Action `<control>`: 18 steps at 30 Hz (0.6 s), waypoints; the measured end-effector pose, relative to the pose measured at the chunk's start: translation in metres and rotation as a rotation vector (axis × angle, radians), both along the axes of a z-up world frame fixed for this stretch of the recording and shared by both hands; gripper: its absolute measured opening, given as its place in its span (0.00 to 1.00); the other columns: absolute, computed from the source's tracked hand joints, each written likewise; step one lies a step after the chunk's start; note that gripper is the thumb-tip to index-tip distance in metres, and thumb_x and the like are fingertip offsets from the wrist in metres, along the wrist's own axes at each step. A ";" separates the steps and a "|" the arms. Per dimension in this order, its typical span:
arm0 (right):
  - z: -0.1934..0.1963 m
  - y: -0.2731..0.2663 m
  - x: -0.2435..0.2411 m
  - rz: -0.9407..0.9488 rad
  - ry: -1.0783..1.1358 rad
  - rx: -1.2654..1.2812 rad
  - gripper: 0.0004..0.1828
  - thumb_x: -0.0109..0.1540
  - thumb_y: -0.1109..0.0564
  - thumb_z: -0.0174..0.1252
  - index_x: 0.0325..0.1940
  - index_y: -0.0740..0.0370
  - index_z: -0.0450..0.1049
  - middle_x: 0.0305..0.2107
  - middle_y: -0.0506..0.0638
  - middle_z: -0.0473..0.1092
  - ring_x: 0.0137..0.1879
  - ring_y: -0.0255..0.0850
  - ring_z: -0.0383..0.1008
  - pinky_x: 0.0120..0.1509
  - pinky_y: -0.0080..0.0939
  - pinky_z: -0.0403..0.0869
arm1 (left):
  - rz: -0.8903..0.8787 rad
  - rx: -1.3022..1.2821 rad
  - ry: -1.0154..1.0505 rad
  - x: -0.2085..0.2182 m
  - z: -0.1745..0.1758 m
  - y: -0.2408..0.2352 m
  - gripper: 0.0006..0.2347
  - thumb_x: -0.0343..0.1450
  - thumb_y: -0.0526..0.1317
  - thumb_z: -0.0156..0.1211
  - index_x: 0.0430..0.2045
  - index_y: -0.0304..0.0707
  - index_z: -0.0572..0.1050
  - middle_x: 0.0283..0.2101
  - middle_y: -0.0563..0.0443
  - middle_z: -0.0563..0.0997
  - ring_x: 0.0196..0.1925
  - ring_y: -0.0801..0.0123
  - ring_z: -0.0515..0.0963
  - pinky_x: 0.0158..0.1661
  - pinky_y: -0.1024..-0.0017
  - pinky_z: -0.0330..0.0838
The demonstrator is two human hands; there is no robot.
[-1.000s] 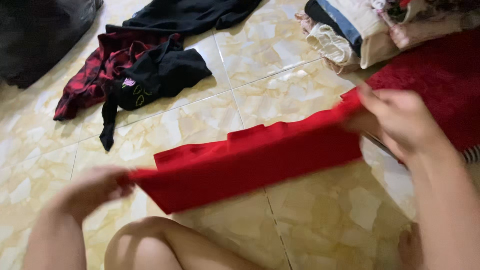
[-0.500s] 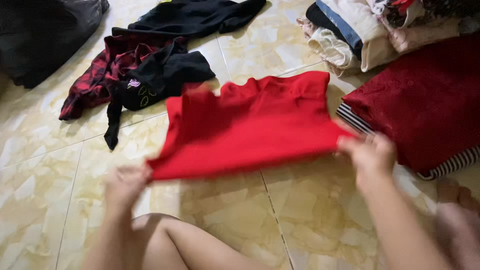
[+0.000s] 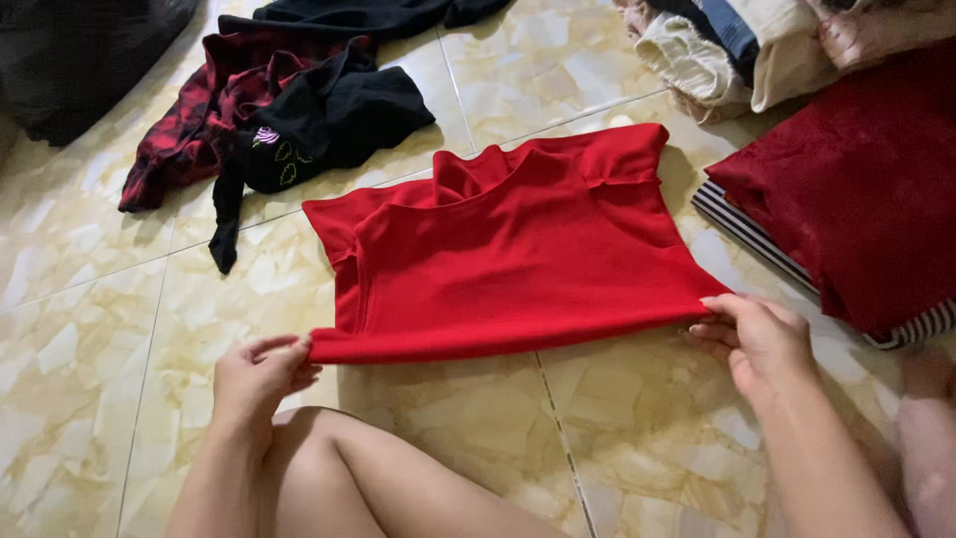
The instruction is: The person folds a patterned brown garment, a red satin garment, a red top, and a black shirt with a floral embroidery while sitting on the floor.
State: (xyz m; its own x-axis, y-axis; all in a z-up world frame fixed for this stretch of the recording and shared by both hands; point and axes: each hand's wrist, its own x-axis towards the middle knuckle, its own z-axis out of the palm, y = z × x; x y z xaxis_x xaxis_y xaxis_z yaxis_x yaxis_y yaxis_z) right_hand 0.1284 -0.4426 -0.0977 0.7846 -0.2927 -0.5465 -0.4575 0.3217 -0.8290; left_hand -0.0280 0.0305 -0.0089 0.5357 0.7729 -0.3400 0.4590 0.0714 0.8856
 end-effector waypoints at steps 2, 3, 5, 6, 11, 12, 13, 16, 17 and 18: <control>0.015 0.005 -0.003 0.033 0.014 -0.044 0.10 0.54 0.67 0.60 0.36 0.58 0.70 0.26 0.54 0.73 0.23 0.44 0.73 0.30 0.44 0.77 | -0.004 0.003 0.114 0.003 0.022 -0.016 0.10 0.66 0.32 0.66 0.39 0.26 0.78 0.26 0.32 0.80 0.25 0.58 0.79 0.32 0.68 0.77; 0.023 0.007 -0.005 0.066 0.026 -0.090 0.15 0.55 0.68 0.61 0.40 0.55 0.67 0.27 0.54 0.73 0.24 0.44 0.73 0.31 0.47 0.78 | -0.008 0.004 0.225 0.005 0.033 -0.025 0.11 0.65 0.33 0.68 0.40 0.27 0.80 0.25 0.35 0.80 0.26 0.61 0.79 0.35 0.71 0.77; 0.043 0.014 -0.012 0.119 -0.004 -0.190 0.18 0.55 0.67 0.63 0.45 0.54 0.70 0.27 0.57 0.73 0.23 0.45 0.73 0.29 0.45 0.77 | -0.019 0.035 0.260 0.005 0.034 -0.027 0.12 0.65 0.34 0.69 0.39 0.27 0.80 0.25 0.34 0.80 0.26 0.60 0.80 0.33 0.69 0.77; 0.054 0.017 -0.015 0.171 -0.040 -0.290 0.21 0.55 0.67 0.65 0.49 0.53 0.73 0.26 0.60 0.73 0.22 0.46 0.73 0.26 0.43 0.75 | -0.031 0.065 0.289 0.006 0.034 -0.029 0.13 0.65 0.35 0.69 0.39 0.26 0.80 0.25 0.33 0.81 0.26 0.59 0.80 0.32 0.68 0.78; 0.046 0.007 -0.010 0.289 -0.008 -0.243 0.21 0.52 0.66 0.68 0.48 0.65 0.73 0.30 0.61 0.74 0.26 0.46 0.73 0.31 0.45 0.77 | -0.056 0.077 0.272 -0.003 0.013 -0.011 0.12 0.66 0.40 0.71 0.31 0.29 0.74 0.24 0.35 0.80 0.25 0.59 0.81 0.26 0.71 0.75; 0.044 0.002 -0.006 0.332 -0.017 -0.223 0.23 0.51 0.67 0.68 0.49 0.72 0.72 0.34 0.63 0.75 0.28 0.47 0.74 0.33 0.44 0.77 | -0.079 0.089 0.267 0.000 0.018 -0.013 0.12 0.67 0.41 0.69 0.33 0.31 0.76 0.26 0.35 0.81 0.25 0.59 0.82 0.25 0.73 0.73; 0.055 0.002 -0.006 0.321 -0.016 -0.223 0.23 0.51 0.67 0.68 0.49 0.72 0.72 0.34 0.63 0.75 0.28 0.47 0.74 0.33 0.44 0.77 | -0.090 0.091 0.266 0.000 0.027 -0.017 0.12 0.67 0.41 0.69 0.33 0.31 0.76 0.26 0.35 0.81 0.25 0.59 0.82 0.25 0.73 0.73; 0.070 -0.006 -0.007 0.478 0.128 -0.469 0.33 0.42 0.59 0.75 0.52 0.67 0.78 0.39 0.56 0.75 0.44 0.37 0.71 0.46 0.35 0.69 | -0.147 -0.018 0.240 -0.003 0.046 -0.023 0.14 0.65 0.37 0.68 0.40 0.25 0.78 0.33 0.36 0.81 0.36 0.57 0.80 0.42 0.69 0.73; 0.064 -0.011 -0.007 0.541 0.091 -0.354 0.23 0.47 0.66 0.71 0.45 0.73 0.79 0.34 0.63 0.76 0.37 0.44 0.73 0.43 0.39 0.72 | -0.194 -0.025 0.247 -0.004 0.048 -0.022 0.12 0.63 0.31 0.69 0.39 0.24 0.80 0.33 0.33 0.82 0.35 0.58 0.78 0.38 0.67 0.70; 0.059 -0.015 -0.006 0.610 0.051 -0.239 0.12 0.52 0.73 0.68 0.39 0.80 0.80 0.28 0.70 0.77 0.30 0.52 0.76 0.39 0.43 0.74 | -0.232 -0.033 0.252 -0.008 0.050 -0.021 0.11 0.62 0.26 0.69 0.37 0.23 0.81 0.32 0.31 0.83 0.34 0.59 0.77 0.35 0.66 0.68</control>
State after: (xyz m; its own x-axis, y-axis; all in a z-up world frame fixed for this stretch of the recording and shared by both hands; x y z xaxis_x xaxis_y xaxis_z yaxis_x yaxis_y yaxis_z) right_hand 0.1228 -0.4571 -0.0385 0.8229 0.0785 -0.5628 -0.5403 -0.1986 -0.8177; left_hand -0.0362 0.0100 0.0407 0.5922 0.6266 -0.5066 0.6702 -0.0340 0.7414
